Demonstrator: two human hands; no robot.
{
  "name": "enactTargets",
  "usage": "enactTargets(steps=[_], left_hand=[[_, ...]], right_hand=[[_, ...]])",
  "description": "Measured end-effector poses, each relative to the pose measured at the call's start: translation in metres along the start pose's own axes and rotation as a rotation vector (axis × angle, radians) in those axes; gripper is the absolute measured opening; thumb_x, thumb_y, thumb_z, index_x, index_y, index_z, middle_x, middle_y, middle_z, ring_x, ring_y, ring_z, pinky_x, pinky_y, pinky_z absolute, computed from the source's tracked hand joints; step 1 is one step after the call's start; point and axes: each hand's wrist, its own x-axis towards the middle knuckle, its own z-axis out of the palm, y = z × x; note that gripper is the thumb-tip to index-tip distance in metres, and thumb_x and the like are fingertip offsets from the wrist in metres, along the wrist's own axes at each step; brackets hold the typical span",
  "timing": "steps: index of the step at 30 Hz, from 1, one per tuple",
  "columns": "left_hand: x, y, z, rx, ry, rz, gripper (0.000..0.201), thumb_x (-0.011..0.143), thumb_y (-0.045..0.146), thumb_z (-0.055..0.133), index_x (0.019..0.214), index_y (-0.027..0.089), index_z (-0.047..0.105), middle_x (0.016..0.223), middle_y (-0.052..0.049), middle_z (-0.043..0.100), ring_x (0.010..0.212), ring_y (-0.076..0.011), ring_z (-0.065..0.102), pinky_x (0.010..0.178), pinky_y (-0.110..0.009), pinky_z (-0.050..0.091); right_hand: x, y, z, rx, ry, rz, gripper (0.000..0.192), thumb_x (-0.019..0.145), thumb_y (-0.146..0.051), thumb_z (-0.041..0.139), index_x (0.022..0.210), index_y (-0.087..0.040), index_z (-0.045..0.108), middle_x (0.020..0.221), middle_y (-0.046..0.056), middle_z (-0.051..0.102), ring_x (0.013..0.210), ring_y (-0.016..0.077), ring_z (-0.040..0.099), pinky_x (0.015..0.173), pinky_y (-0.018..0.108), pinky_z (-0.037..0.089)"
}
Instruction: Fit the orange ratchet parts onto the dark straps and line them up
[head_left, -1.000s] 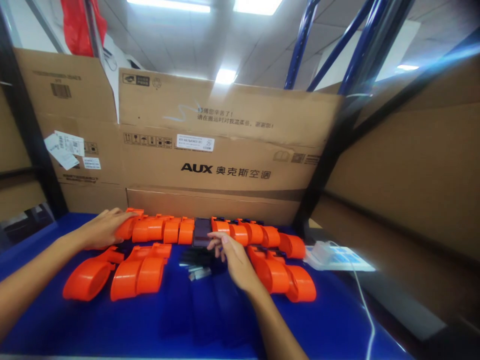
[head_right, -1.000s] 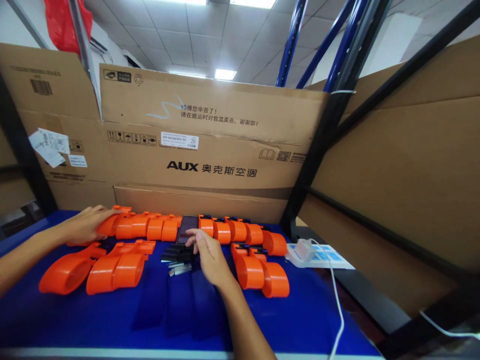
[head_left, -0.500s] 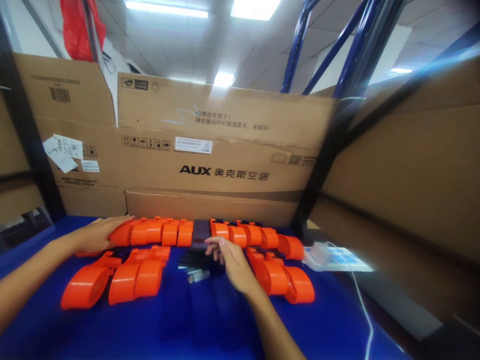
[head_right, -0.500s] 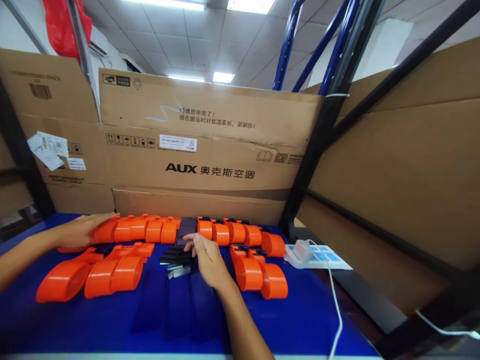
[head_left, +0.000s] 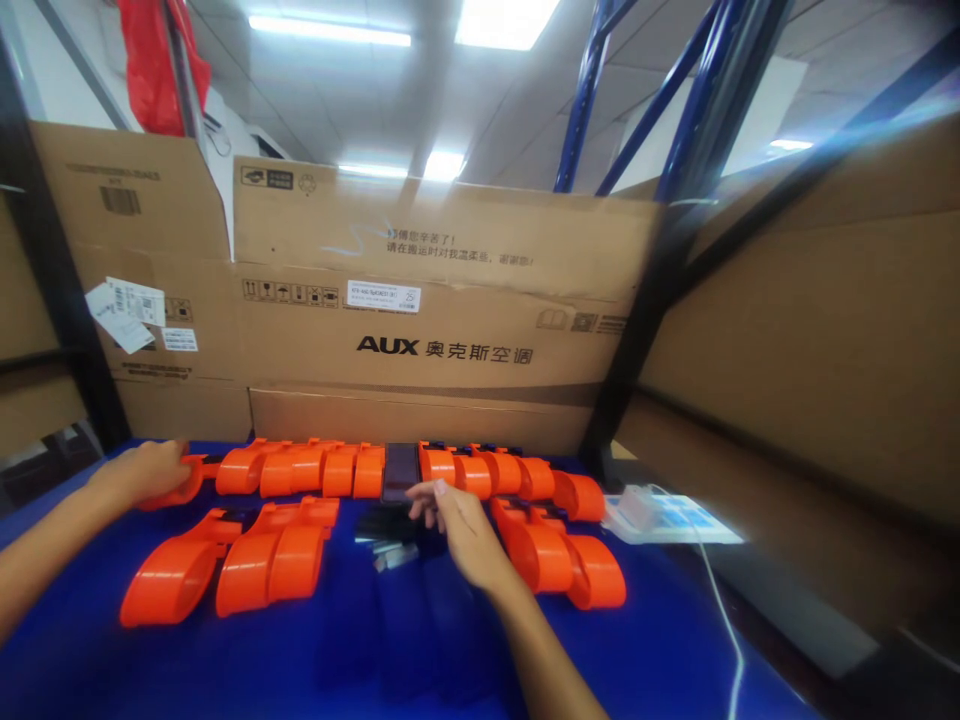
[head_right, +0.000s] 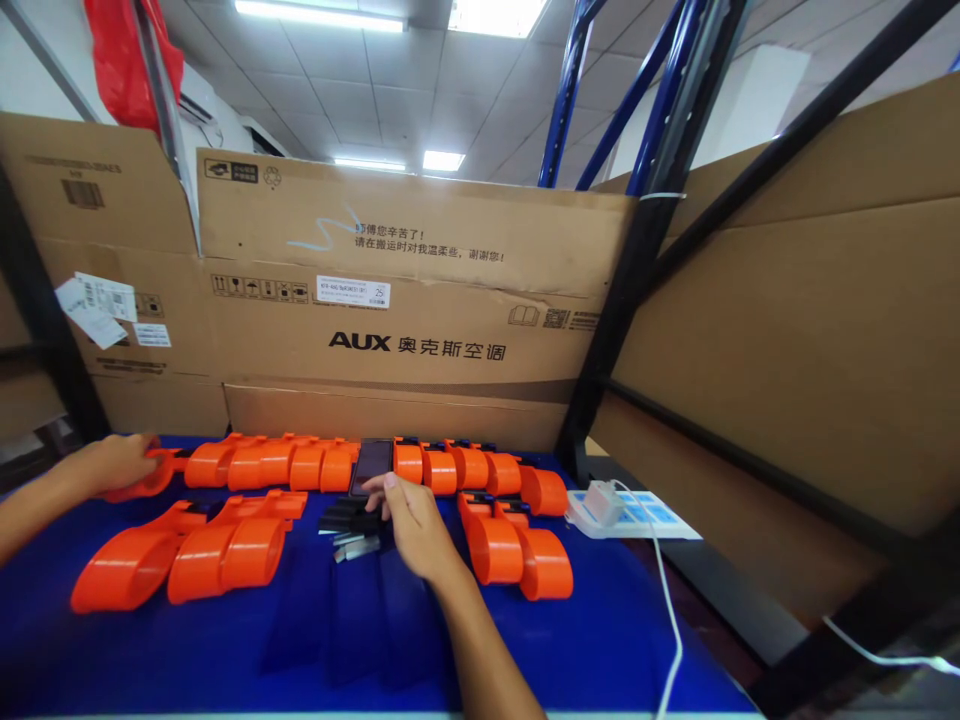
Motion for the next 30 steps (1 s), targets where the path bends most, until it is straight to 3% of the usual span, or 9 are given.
enactTargets(steps=[4,8,11,15,18,20,23,27,30], left_hand=[[-0.011,0.024,-0.038,0.252,-0.013,-0.155,0.045,0.087,0.046,0.040,0.107,0.011,0.060,0.090,-0.016,0.069,0.086,-0.0375,0.066,0.072,-0.042,0.048],[-0.042,0.080,-0.078,0.291,0.268,-0.064,0.049,0.095,0.051,0.029,0.115,0.012,0.052,0.111,-0.015,0.061,0.091,-0.0346,0.067,0.075,-0.044,0.050],[-0.069,0.128,-0.089,0.168,0.465,0.038,0.047,0.095,0.049,0.037,0.125,0.015,0.049,0.117,-0.011,0.058,0.094,-0.0320,0.065,0.075,-0.041,0.051],[-0.104,0.186,-0.070,-0.215,0.570,0.267,0.035,0.084,0.040,0.059,0.114,0.023,0.056,0.112,-0.006,0.063,0.094,-0.0271,0.064,0.077,-0.035,0.050],[-0.132,0.227,-0.040,-0.470,0.549,0.429,0.031,0.080,0.035,0.064,0.108,0.025,0.057,0.106,-0.005,0.064,0.093,-0.0265,0.064,0.077,-0.036,0.050],[-0.147,0.251,-0.020,-0.587,0.501,0.499,0.028,0.079,0.032,0.065,0.106,0.025,0.057,0.102,-0.005,0.063,0.092,-0.0267,0.064,0.078,-0.037,0.050],[-0.160,0.278,0.002,-0.749,0.416,0.510,0.029,0.079,0.031,0.067,0.106,0.025,0.057,0.102,-0.005,0.061,0.091,-0.0260,0.063,0.084,-0.039,0.048],[-0.155,0.297,0.021,-1.122,0.224,0.562,0.033,0.081,0.038,0.068,0.111,0.024,0.059,0.106,-0.007,0.061,0.101,-0.0268,0.060,0.093,-0.039,0.045],[-0.141,0.310,0.030,-1.534,0.128,0.408,0.034,0.088,0.041,0.061,0.116,0.023,0.060,0.110,-0.007,0.061,0.106,-0.0259,0.058,0.094,-0.037,0.044]], right_hand=[[0.000,0.000,0.000,-0.010,0.008,-0.013,0.057,0.102,-0.055,0.028,0.108,-0.017,0.071,0.085,0.007,0.071,0.071,0.0169,0.059,0.063,0.028,0.044],[0.000,0.000,0.001,-0.013,0.021,-0.027,0.056,0.103,-0.053,0.029,0.106,-0.016,0.071,0.083,0.007,0.070,0.072,0.0169,0.059,0.065,0.028,0.045],[0.000,-0.001,0.001,-0.026,0.047,-0.039,0.051,0.102,-0.052,0.034,0.103,-0.016,0.071,0.082,0.007,0.070,0.073,0.0171,0.059,0.067,0.029,0.045],[0.000,-0.004,0.003,0.000,0.080,-0.043,0.039,0.097,-0.050,0.050,0.113,-0.019,0.067,0.085,0.005,0.069,0.072,0.0166,0.059,0.067,0.028,0.046],[0.001,-0.004,0.006,0.062,0.056,-0.013,0.040,0.094,-0.049,0.055,0.121,-0.020,0.063,0.088,0.004,0.069,0.069,0.0154,0.058,0.063,0.027,0.046],[0.001,-0.004,0.009,0.089,0.058,0.016,0.037,0.093,-0.050,0.057,0.111,-0.019,0.066,0.079,0.003,0.066,0.064,0.0146,0.056,0.058,0.026,0.044],[0.002,-0.001,0.011,0.131,0.153,0.054,0.035,0.091,-0.052,0.058,0.095,-0.018,0.066,0.065,-0.001,0.058,0.057,0.0134,0.051,0.053,0.024,0.042],[0.006,0.005,0.010,0.168,0.265,0.071,0.037,0.091,-0.054,0.056,0.100,-0.020,0.068,0.062,-0.001,0.057,0.054,0.0143,0.051,0.050,0.025,0.042],[0.009,0.008,0.006,0.152,0.280,0.059,0.041,0.092,-0.054,0.054,0.109,-0.019,0.068,0.063,0.000,0.061,0.055,0.0164,0.055,0.053,0.027,0.046]])
